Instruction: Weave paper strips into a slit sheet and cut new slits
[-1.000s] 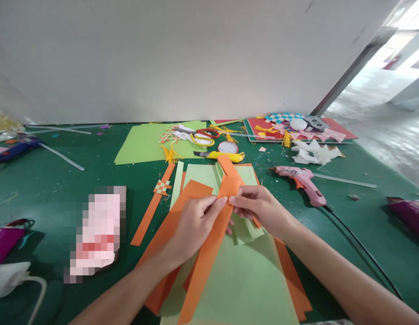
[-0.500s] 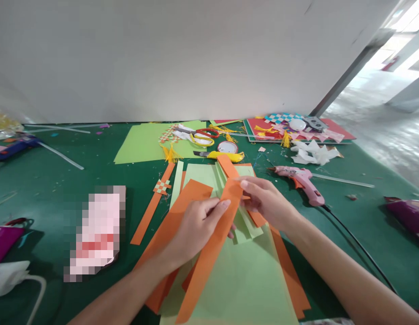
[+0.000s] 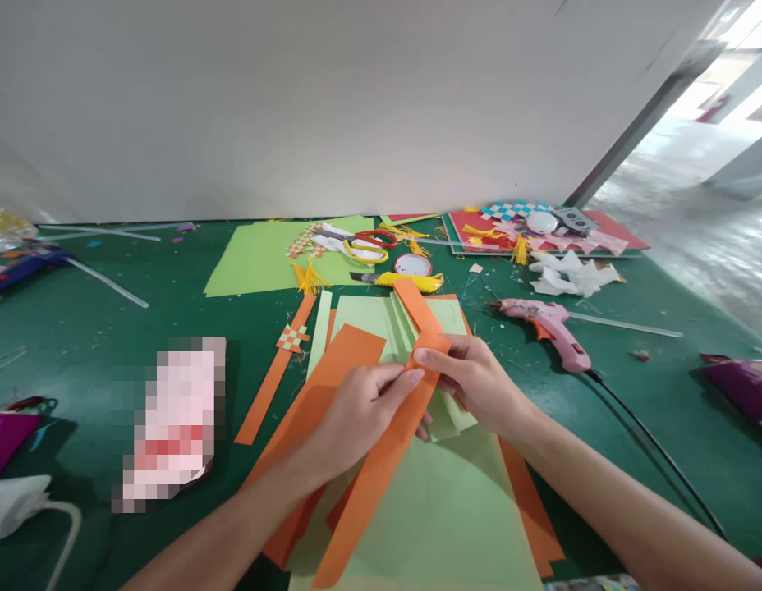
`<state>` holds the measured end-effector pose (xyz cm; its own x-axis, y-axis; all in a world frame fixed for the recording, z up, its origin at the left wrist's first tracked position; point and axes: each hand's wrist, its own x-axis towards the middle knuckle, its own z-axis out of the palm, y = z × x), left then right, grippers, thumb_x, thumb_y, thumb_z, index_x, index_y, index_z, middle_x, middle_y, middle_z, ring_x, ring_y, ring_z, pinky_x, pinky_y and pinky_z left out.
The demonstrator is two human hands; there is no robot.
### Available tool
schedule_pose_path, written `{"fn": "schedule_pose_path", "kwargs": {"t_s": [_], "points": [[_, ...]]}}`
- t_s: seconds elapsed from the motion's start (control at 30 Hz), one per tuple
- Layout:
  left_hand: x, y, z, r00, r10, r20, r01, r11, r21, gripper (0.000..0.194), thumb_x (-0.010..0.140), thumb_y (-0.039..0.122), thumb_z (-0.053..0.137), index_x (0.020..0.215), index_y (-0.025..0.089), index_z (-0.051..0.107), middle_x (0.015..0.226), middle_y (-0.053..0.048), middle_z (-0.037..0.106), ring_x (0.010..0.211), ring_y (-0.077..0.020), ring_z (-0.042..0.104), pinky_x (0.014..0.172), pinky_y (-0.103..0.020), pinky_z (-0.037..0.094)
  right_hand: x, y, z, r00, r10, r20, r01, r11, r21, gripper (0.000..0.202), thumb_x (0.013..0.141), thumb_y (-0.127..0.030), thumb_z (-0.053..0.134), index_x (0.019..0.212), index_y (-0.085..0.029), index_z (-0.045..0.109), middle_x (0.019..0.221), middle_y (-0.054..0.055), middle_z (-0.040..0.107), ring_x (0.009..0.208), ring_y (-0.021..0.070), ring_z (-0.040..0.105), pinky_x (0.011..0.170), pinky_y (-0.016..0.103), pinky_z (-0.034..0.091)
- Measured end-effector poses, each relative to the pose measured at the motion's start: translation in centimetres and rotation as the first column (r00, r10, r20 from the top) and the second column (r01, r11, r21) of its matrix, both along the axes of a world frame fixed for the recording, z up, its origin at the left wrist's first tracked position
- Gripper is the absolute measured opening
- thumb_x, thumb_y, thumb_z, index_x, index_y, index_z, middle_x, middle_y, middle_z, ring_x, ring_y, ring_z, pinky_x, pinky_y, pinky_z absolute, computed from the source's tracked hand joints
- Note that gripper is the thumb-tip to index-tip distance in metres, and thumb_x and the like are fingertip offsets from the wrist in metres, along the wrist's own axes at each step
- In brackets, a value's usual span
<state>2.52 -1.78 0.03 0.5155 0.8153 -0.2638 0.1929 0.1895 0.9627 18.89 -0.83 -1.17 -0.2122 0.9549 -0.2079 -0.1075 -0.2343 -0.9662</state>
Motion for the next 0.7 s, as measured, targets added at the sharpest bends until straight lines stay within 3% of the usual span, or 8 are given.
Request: {"fn": "schedule_pose_path", "kwargs": {"t_s": [0.1,0.33,0.43,0.6,0.7], "points": [[0.0,0.0,0.1,1.000,-0.026,-0.008,0.026,1.000,-0.003,0.039,0.092,0.047,0.043,0.082,0.015,0.061,0.071,-0.006,0.070,0.066,-0.0189,0.069,0.061,-0.027,0.052,0.2,0.1,-0.1,1.000,-0.004,-0.013,0.004,1.000,-0.011,0.030,0.076,-0.040,0.067,0.060,-0.016,0.058,0.051,-0.004,0.046,0.042,0.0060,0.031,0.042,0.024,0.024],[0.0,-0.3,-0.1,0.997,-0.071,-0.012,0.072,0.997,0.027,0.044,0.093,0.047,0.042,0.072,0.014,0.063,0.066,-0.006,0.071,0.063,-0.0174,0.069,0.063,-0.026,0.052,1.2,0.6,0.0,0.988,-0.155,-0.019,0.155,0.988,0.001,0.030,0.071,-0.038,0.073,0.061,-0.016,0.055,0.058,-0.003,0.045,0.051,0.0077,0.036,0.047,0.024,0.026],[-0.1,-0.4,-0.1,0.999,-0.049,0.009,0.048,0.999,0.017,0.044,0.093,0.047,0.042,0.073,0.014,0.063,0.068,-0.007,0.071,0.063,-0.0178,0.069,0.062,-0.026,0.053,1.0,0.6,0.1,0.992,-0.115,-0.055,0.114,0.993,-0.028,0.029,0.071,-0.038,0.072,0.063,-0.016,0.057,0.057,-0.004,0.047,0.048,0.0066,0.035,0.045,0.024,0.023],[-0.1,-0.2,-0.2,0.999,-0.022,0.043,0.023,1.000,-0.005,0.041,0.093,0.046,0.042,0.082,0.014,0.064,0.071,-0.007,0.071,0.064,-0.0184,0.069,0.061,-0.027,0.054,0.6,0.3,0.0,0.997,0.075,0.021,-0.075,0.997,-0.012,0.028,0.076,-0.038,0.068,0.063,-0.014,0.061,0.052,-0.003,0.048,0.046,0.0060,0.032,0.043,0.024,0.020],[-0.1,-0.2,-0.2,0.999,-0.024,0.046,0.025,1.000,-0.015,0.041,0.093,0.046,0.042,0.080,0.013,0.063,0.071,-0.007,0.071,0.064,-0.0185,0.069,0.062,-0.028,0.055,0.6,0.2,0.0,0.995,0.079,0.061,-0.079,0.997,0.004,0.030,0.078,-0.038,0.066,0.062,-0.014,0.060,0.051,-0.003,0.048,0.046,0.0062,0.031,0.043,0.025,0.018]]}}
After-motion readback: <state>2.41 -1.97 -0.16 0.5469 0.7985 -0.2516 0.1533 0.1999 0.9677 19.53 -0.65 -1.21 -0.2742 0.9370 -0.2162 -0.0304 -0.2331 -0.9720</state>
